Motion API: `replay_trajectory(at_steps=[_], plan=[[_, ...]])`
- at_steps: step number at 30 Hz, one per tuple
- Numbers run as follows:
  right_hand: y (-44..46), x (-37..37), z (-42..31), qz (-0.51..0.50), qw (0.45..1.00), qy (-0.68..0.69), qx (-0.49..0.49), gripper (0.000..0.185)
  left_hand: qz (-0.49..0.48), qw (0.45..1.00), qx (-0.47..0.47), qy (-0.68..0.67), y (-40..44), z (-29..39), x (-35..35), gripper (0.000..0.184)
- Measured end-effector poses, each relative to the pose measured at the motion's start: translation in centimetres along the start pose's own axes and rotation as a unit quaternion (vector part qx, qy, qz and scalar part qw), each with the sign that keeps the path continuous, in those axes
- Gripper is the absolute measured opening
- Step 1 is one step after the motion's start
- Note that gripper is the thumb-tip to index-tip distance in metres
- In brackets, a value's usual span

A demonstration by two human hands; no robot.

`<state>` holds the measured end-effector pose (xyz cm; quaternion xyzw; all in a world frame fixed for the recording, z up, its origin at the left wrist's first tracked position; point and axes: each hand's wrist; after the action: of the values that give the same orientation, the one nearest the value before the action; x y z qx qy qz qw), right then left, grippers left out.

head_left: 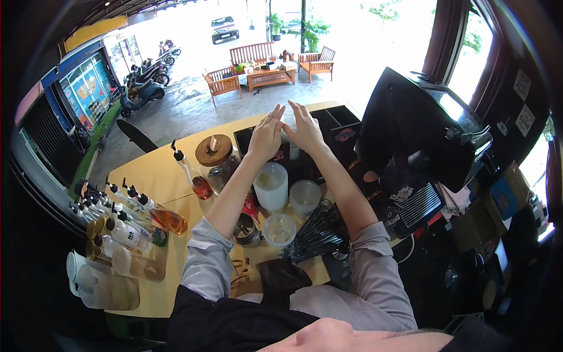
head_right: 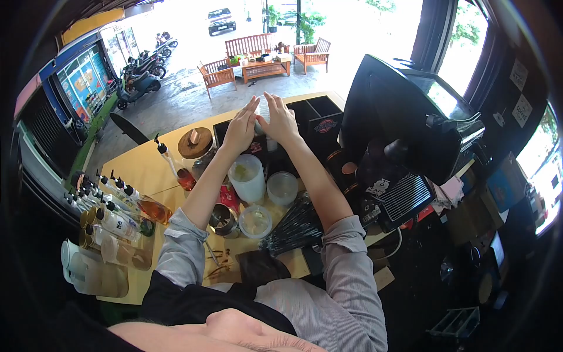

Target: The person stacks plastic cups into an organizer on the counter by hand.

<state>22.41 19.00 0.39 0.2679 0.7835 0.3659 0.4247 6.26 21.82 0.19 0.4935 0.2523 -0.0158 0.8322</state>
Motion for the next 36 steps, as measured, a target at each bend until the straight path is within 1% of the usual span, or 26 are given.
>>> replay_trajectory(at_steps=[1, 2, 6, 9, 15, 17, 19, 21, 23, 24, 25, 26, 27, 28, 29, 30, 32, 33, 36], plan=[[-0.2, 0.0, 0.2, -0.017, 1.0, -0.023, -0.002, 0.075, 0.0, 1.0, 0.0, -0.001, -0.1, -0.1, 0.0, 0.045], [-0.3, 0.0, 0.4, -0.033, 0.998, -0.046, -0.004, 0.075, -0.009, 1.0, 0.005, 0.027, -0.2, -0.2, -0.1, 0.045], [-0.6, 0.1, 0.5, -0.048, 0.998, -0.047, 0.009, 0.074, -0.03, 0.995, 0.006, 0.098, -0.5, 0.1, -0.4, 0.045], [-0.9, 0.3, 0.3, -0.023, 0.999, -0.04, 0.012, 0.073, -0.024, 0.993, 0.024, 0.109, -0.5, 0.2, -0.6, 0.045], [-0.9, -0.2, -0.3, -0.012, 0.999, -0.034, 0.024, 0.072, -0.015, 0.996, -0.004, 0.084, -0.5, 0.2, -0.4, 0.044], [-0.8, -0.5, -0.5, -0.032, 0.998, -0.029, 0.041, 0.072, -0.016, 0.996, -0.006, 0.084, -0.4, 0.2, -0.4, 0.043], [-0.9, -0.2, -0.5, -0.03, 0.998, -0.04, 0.045, 0.073, -0.017, 0.996, -0.007, 0.084, -0.3, 0.4, -0.5, 0.043], [-0.6, -0.4, -0.6, -0.028, 0.997, -0.05, 0.046, 0.073, -0.043, 0.994, -0.039, 0.092, 0.1, 0.7, -0.6, 0.044], [-0.3, -0.9, -0.8, -0.061, 0.995, -0.065, 0.043, 0.074, -0.06, 0.991, -0.044, 0.111, 0.4, 0.8, -1.0, 0.044], [-0.5, -1.3, -1.0, -0.059, 0.995, -0.064, 0.043, 0.074, -0.078, 0.987, -0.05, 0.128, 0.5, 1.0, -1.3, 0.045], [-0.7, -1.6, -1.2, -0.019, 0.996, -0.08, 0.024, 0.073, -0.077, 0.987, -0.047, 0.129, 0.4, 1.2, -1.6, 0.045], [-1.1, -1.9, -1.4, 0.022, 0.995, -0.096, 0.006, 0.073, -0.05, 0.992, -0.046, 0.111, 0.0, 1.3, -1.9, 0.045], [-1.6, -2.5, -2.0, 0.023, 0.995, -0.096, 0.006, 0.073, -0.022, 0.994, -0.045, 0.092, -0.4, 1.8, -2.4, 0.045], [-2.3, -3.2, -2.5, 0.055, 0.996, -0.063, 0.003, 0.072, -0.022, 0.995, -0.044, 0.091, -1.0, 2.2, -2.9, 0.045], [-3.1, -3.8, -3.1, 0.087, 0.996, -0.031, 0.0, 0.071, 0.002, 0.996, -0.052, 0.075, -1.8, 2.6, -3.4, 0.044], [-4.0, -4.4, -3.7, 0.087, 0.996, -0.033, 0.002, 0.071, 0.025, 0.996, -0.061, 0.059, -2.6, 3.3, -4.0, 0.044], [-5.9, -5.3, -4.9, 0.099, 0.994, 0.037, -0.011, 0.069, 0.035, 0.997, -0.054, 0.05, -4.3, 4.8, -4.9, 0.044], [-7.0, -5.7, -5.6, 0.099, 0.994, 0.037, -0.01, 0.069, 0.047, 0.997, -0.046, 0.042, -5.2, 5.5, -5.4, 0.043], [-9.8, -6.8, -7.8, 0.079, 0.993, 0.083, -0.007, 0.065, 0.032, 0.998, -0.045, 0.027, -8.2, 7.3, -6.3, 0.044]])
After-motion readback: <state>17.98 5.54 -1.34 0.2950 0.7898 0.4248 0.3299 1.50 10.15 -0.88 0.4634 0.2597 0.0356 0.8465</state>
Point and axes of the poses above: each hand's wrist, its own y-axis towards the middle knuckle, its own x-axis out of the palm, z = x × y, and after that the axes turned 11 degrees about z, right-handed
